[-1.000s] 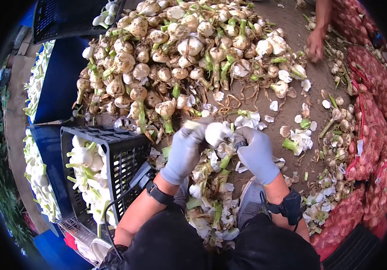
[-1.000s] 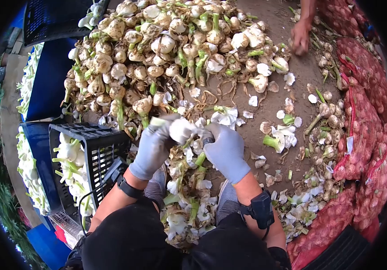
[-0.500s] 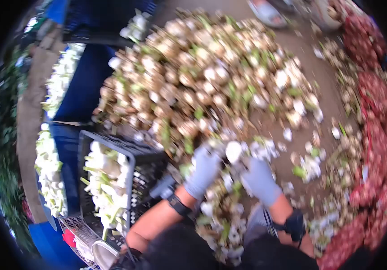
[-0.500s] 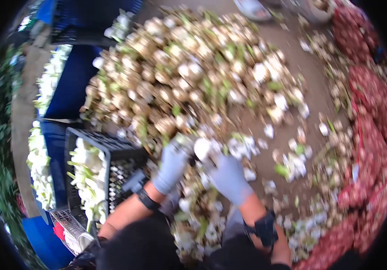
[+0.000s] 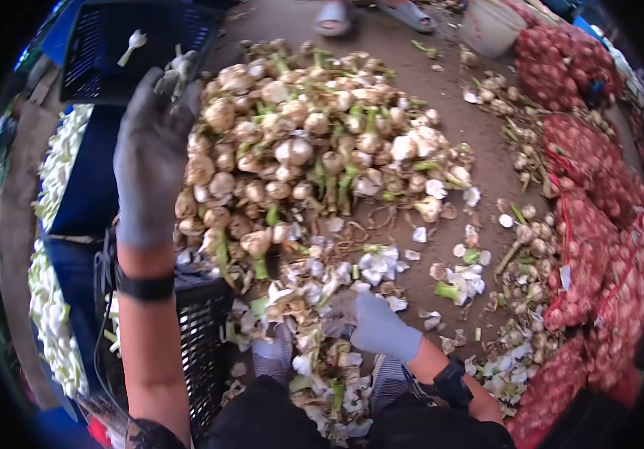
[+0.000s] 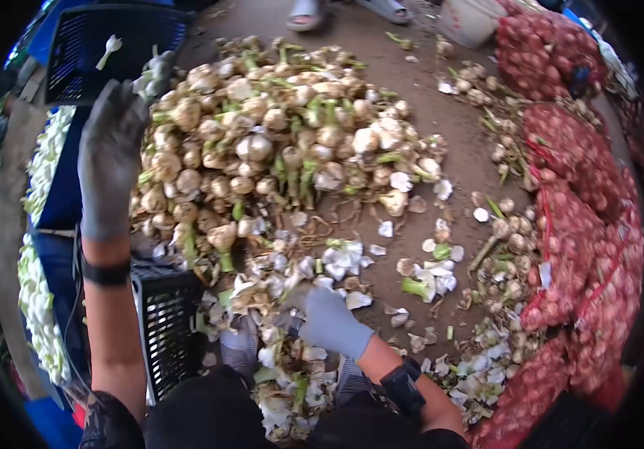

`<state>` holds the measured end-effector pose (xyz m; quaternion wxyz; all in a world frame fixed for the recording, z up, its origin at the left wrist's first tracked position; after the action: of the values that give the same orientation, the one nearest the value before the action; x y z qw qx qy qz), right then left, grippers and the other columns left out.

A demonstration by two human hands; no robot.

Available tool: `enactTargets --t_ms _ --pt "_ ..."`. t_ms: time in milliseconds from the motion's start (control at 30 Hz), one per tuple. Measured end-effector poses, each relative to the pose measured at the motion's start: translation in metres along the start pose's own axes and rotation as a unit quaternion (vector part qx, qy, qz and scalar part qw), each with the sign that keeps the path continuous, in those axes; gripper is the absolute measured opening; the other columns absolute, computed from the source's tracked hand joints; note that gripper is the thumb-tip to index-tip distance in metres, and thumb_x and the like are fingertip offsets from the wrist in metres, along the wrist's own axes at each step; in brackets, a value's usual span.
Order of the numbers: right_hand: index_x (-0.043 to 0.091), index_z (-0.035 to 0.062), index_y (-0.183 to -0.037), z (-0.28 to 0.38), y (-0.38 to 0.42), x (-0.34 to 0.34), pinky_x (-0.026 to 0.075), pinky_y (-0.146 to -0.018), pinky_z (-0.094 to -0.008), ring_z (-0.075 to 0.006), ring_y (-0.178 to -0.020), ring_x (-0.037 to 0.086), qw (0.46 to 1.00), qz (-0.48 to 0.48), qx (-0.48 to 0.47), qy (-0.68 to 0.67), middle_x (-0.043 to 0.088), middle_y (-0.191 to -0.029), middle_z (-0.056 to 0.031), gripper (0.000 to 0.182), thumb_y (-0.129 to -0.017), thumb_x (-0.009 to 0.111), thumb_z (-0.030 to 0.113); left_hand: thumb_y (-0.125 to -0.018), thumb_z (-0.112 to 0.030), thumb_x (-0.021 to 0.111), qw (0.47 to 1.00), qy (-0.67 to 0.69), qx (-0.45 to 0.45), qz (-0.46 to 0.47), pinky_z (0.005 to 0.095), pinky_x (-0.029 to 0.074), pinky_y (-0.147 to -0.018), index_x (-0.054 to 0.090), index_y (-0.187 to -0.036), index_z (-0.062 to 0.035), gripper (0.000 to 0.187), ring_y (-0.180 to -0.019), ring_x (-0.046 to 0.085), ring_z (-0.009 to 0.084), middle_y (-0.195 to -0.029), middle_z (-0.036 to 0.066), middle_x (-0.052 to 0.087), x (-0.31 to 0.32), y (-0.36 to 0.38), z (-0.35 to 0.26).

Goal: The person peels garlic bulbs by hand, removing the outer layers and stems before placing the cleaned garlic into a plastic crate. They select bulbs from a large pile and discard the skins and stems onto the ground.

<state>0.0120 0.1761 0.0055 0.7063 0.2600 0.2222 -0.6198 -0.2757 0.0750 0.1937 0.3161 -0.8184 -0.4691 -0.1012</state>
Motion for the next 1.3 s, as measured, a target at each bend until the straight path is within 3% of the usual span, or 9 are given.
enactTargets --t_ms 133,367,467,533,667,800,1067,1133,1300 --pt "0.07 0.0139 -0.103 -0.088 -0.002 -0.114 0.052 -0.082 -0.0434 -0.0346 -0.092 0.064 0.954 -0.264 0.137 0.043 0.067 -0.101 -0.0106 0.026 -0.083 0.069 0.03 -0.1 -0.032 0.05 0.932 -0.147 -0.33 -0.02 0.0318 0.052 -0.092 0.053 -0.126 0.0019 0.043 -0.103 0.064 0.0201 -0.13 0.013 0.057 0.023 0.116 0.091" --pt "0.067 0.0143 -0.109 -0.197 -0.019 -0.138 0.05 -0.087 -0.0457 -0.0361 -0.098 0.061 0.893 -0.239 0.288 0.25 0.062 -0.111 -0.0154 0.038 -0.073 0.068 0.005 -0.098 -0.019 0.055 0.826 -0.146 -0.539 0.081 0.0248 0.052 -0.079 0.055 -0.128 -0.0006 0.035 -0.091 0.063 0.0119 -0.113 0.006 0.064 0.023 0.264 0.205" --pt "0.063 0.0124 -0.114 -0.205 0.001 -0.121 0.053 -0.083 -0.044 -0.0332 -0.103 0.062 0.902 -0.318 0.217 0.196 0.062 -0.116 -0.0135 0.042 -0.075 0.064 -0.002 -0.095 -0.016 0.06 0.821 -0.261 -0.485 0.147 0.0233 0.05 -0.08 0.055 -0.128 0.0014 0.038 -0.088 0.06 0.0091 -0.106 0.003 0.065 0.029 0.27 0.203" --pt "0.056 0.0086 -0.123 -0.201 0.023 -0.067 0.056 -0.08 -0.0366 -0.027 -0.107 0.062 0.812 -0.277 0.366 -0.36 0.061 -0.122 -0.0127 0.044 -0.081 0.059 -0.003 -0.087 -0.02 0.069 0.83 -0.348 -0.399 0.177 0.0324 0.051 -0.089 0.052 -0.133 -0.0038 0.052 -0.103 0.064 0.0234 -0.117 0.017 0.063 0.042 0.258 0.184" --pt "0.045 -0.0012 -0.135 -0.083 0.024 0.001 0.057 -0.078 -0.0314 -0.0183 -0.101 0.063 0.739 -0.174 0.277 -0.589 0.061 -0.117 -0.0108 0.041 -0.096 0.051 0.008 -0.08 -0.018 0.076 0.841 -0.396 -0.248 0.272 0.0378 0.041 -0.105 0.036 -0.143 0.001 0.078 -0.124 0.051 0.035 -0.137 0.023 0.049 0.069 0.263 0.169" --pt "0.054 -0.0033 -0.126 -0.111 0.035 0.029 0.056 -0.078 -0.0295 -0.0123 -0.091 0.062 0.806 -0.066 0.302 -0.504 0.064 -0.104 -0.0071 0.034 -0.097 0.056 0.014 -0.077 -0.009 0.077 0.847 -0.15 -0.494 0.128 0.0308 0.046 -0.099 0.043 -0.137 0.0016 0.069 -0.11 0.056 0.014 -0.126 0.01 0.056 0.034 0.296 0.189" --pt "0.06 -0.0056 -0.1 -0.059 0.023 0.013 0.04 -0.041 -0.0228 -0.0105 -0.043 0.051 0.812 -0.066 0.34 -0.469 0.06 -0.064 -0.0077 0.024 -0.095 0.052 0.016 -0.071 -0.016 0.083 0.851 -0.392 -0.248 0.246 0.0333 0.045 -0.098 0.049 -0.135 -0.0033 0.073 -0.114 0.058 0.0266 -0.127 0.014 0.058 0.049 0.268 0.132" --pt "0.06 -0.0053 -0.101 -0.057 0.024 0.019 0.041 -0.041 -0.0226 -0.0105 -0.044 0.051 0.817 -0.076 0.322 -0.473 0.06 -0.065 -0.0076 0.024 -0.095 0.051 0.016 -0.072 -0.002 0.082 0.877 -0.11 -0.46 0.081 0.0286 0.045 -0.099 0.044 -0.137 0.0019 0.075 -0.113 0.055 0.0142 -0.125 0.008 0.057 0.032 0.291 0.151" --pt "0.06 -0.0017 -0.096 -0.044 0.023 0.004 0.042 -0.043 -0.0214 -0.0096 -0.047 0.054 0.888 -0.156 0.239 -0.36 0.061 -0.066 -0.006 0.021 -0.097 0.047 0.015 -0.079 -0.002 0.075 0.842 0.16 -0.514 -0.021 0.0311 0.051 -0.091 0.038 -0.142 -0.0017 0.073 -0.11 0.058 0.0167 -0.127 0.008 0.055 0.034 0.293 0.14"
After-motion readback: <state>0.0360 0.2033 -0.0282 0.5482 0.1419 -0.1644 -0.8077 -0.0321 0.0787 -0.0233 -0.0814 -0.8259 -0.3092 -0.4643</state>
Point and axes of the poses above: each hand's wrist, its own y-axis away from the middle knuckle, its own x-axis out of the palm, z = x × y, the point moved 9 cm from there along -y, towards the middle knuckle
